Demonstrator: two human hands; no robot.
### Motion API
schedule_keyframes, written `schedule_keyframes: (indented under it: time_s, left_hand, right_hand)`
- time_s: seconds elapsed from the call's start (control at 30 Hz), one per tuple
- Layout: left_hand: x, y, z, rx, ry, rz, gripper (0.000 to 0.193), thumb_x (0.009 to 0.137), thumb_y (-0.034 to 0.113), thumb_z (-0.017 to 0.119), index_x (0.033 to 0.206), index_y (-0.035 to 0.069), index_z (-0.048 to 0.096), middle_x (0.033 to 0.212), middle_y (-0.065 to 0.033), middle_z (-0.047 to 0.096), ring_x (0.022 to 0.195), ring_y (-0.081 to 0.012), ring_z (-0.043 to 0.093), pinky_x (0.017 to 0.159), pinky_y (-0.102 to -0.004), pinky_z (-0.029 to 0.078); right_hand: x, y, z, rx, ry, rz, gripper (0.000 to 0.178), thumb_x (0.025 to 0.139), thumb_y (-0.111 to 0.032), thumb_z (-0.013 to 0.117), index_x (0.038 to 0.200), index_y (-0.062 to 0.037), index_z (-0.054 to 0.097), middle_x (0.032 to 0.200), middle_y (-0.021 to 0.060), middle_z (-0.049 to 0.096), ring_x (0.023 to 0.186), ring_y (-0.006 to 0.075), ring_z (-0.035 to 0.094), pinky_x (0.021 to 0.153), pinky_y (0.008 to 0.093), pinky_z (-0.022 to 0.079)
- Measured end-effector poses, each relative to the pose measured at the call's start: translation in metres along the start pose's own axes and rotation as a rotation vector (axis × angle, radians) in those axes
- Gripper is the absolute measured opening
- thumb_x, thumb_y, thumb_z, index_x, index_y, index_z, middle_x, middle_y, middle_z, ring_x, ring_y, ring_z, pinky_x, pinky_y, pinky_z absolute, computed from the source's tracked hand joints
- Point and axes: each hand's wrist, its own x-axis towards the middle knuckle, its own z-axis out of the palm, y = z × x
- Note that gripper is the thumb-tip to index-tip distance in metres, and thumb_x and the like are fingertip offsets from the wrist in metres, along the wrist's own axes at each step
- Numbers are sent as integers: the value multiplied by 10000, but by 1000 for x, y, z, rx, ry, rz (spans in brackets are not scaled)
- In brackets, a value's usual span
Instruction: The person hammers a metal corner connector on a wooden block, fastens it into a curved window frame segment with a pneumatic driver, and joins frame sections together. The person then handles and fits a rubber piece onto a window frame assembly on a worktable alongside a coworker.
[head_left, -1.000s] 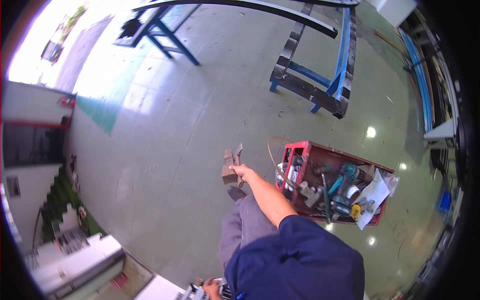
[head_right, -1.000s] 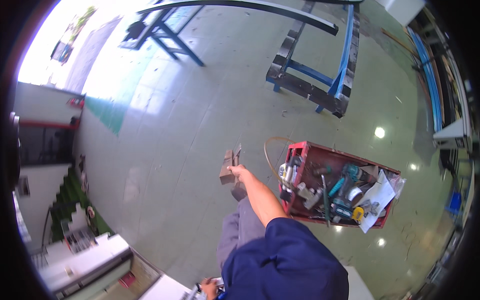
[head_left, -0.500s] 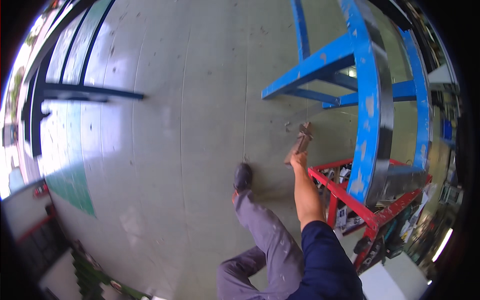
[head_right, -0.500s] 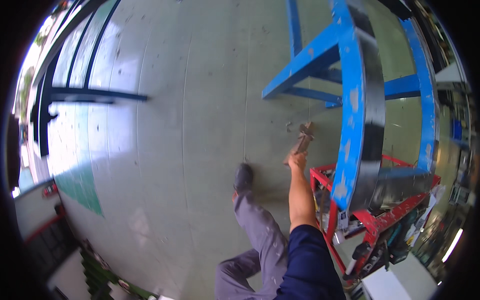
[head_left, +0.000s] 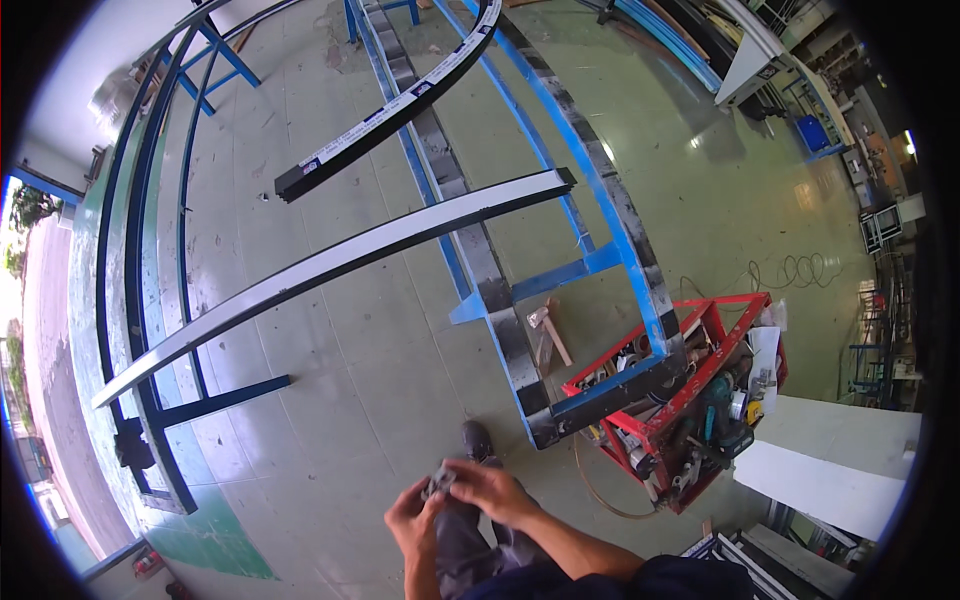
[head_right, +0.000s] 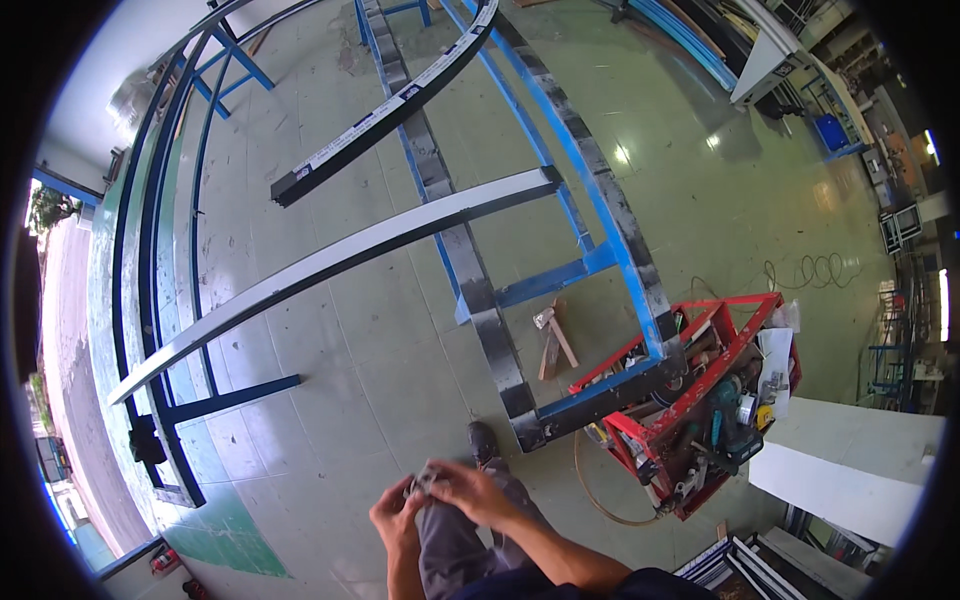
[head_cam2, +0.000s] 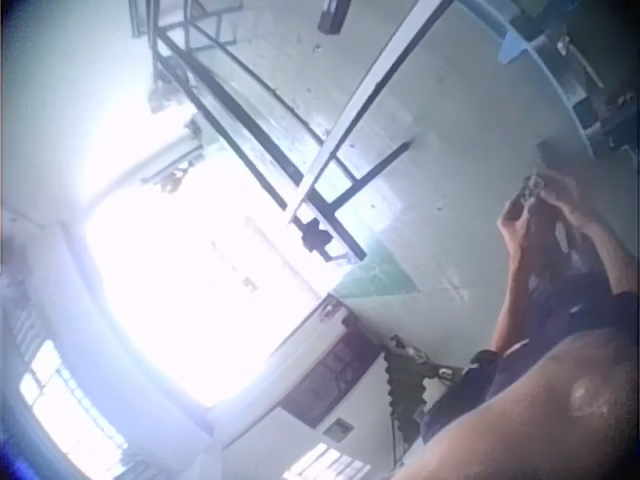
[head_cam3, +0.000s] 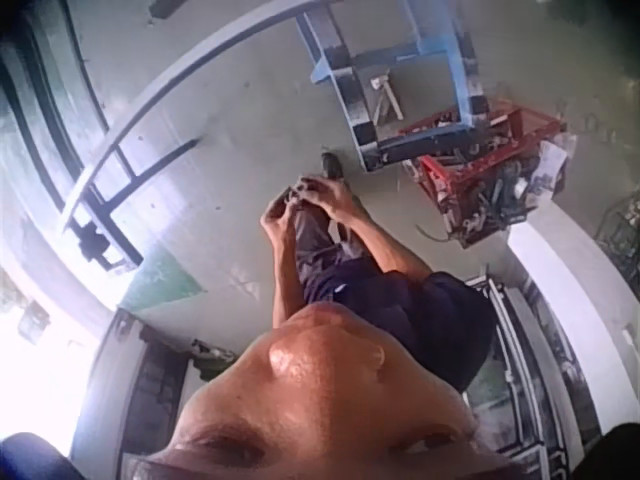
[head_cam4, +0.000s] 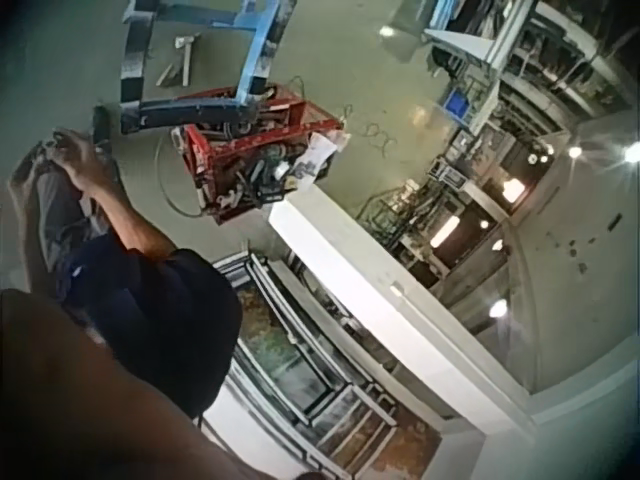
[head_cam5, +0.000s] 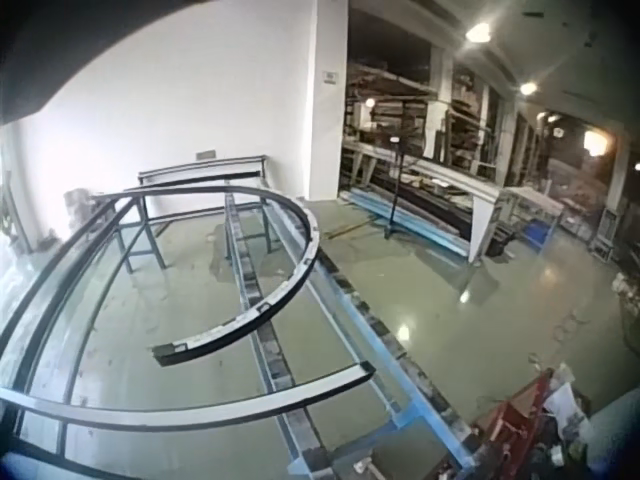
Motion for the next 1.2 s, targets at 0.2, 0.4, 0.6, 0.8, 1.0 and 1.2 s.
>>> schedule_keyframes:
  time_s: [0.2, 0.4, 0.6, 0.8, 1.0, 1.2]
  left_hand:
    - [58, 178, 121, 293, -456, 202, 578, 825, 100, 959, 1332, -53, 727, 1037, -55, 755, 913, -123, 703, 815, -272, 568]
    - [165, 306, 267, 633, -466, 978, 749, 735, 85, 959, 1421, 10, 666, 1288, -172, 731, 1175, -335, 710, 1020, -433, 572]
    - [299, 311, 379, 1094, -730, 1019, 849, 732, 49, 898, 1515, 25, 569, 1520, -204, 611, 1446, -409, 542, 1255, -511, 401]
    - [304, 301, 380, 1161, -874, 906, 861, 705, -63, 809, 1529, 37, 580, 1581, -177, 583, 1478, -383, 532, 1320, -555, 300]
    - [306, 300, 392, 1256, -818, 778, 828, 639, -92, 798, 1448, 43, 680, 1508, -171, 657, 1479, -345, 555, 1316, -575, 304]
    - [314, 286, 394, 1328, -786, 819, 815, 613, -60, 787, 1416, 58, 718, 1486, -149, 680, 1444, -311, 598, 1293, -580, 342]
  right_hand:
    - [51, -178, -28, -42, 178, -278, 495, 1004, -178, 812, 1448, -26, 657, 1314, 70, 718, 1184, 156, 690, 1027, 322, 571]
    - [116, -363, -127, 163, 671, -608, 516, 1027, -291, 776, 1432, -1, 645, 1289, 113, 722, 1192, 230, 705, 1046, 384, 586]
    - [186, -414, -235, 135, 797, -630, 534, 1014, -322, 803, 1389, 36, 674, 1266, 133, 718, 1131, 207, 713, 1005, 388, 612]
    - [211, -405, -258, 105, 658, -362, 528, 1004, -326, 815, 1354, 52, 699, 1242, 132, 737, 1109, 190, 717, 1014, 379, 617]
    - [221, -403, -287, 14, 509, -315, 488, 1000, -249, 828, 1396, 10, 709, 1140, 77, 786, 1062, 117, 708, 897, 283, 589]
    - [231, -392, -292, 149, 441, -303, 468, 972, -145, 851, 1392, 9, 712, 1142, 65, 777, 1005, 77, 683, 855, 234, 569]
